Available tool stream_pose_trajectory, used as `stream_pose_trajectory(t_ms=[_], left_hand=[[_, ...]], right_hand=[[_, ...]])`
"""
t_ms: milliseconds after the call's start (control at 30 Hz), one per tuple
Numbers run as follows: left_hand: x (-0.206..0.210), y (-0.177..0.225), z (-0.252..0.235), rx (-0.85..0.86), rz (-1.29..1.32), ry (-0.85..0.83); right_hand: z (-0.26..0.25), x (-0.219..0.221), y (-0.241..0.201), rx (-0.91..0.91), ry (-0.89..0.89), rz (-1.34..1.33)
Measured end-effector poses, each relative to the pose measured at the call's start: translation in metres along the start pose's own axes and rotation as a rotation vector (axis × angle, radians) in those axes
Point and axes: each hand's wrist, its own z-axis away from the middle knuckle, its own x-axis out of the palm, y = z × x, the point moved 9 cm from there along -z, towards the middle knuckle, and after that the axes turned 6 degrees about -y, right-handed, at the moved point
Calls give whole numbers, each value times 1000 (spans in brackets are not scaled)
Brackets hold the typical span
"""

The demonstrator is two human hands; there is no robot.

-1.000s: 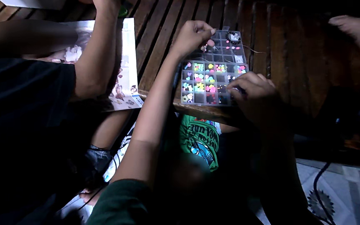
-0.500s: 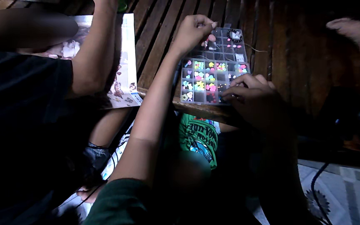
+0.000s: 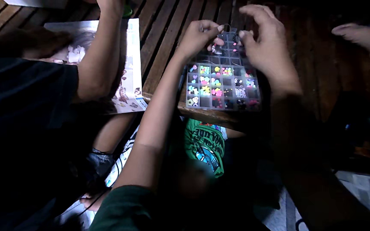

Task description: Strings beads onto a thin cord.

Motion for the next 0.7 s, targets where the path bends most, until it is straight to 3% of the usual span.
stream_pose_trajectory(t_ms=[100,200,400,633,700], left_hand=[[0,0,1,1,5,4],[0,1,0,12,-6,-1],[-2,3,-1,7,-66,11],[1,4,0,18,-29,9],[1,4,0,9,-35,18]], right_hand=[[-30,16,13,-7,-102,-246],[-32,31,23,35,-120,-300],[7,6,15,-7,-9,-72],[76,20,-14,-204,-77,145],[87,25,-20,-155,-125,246]])
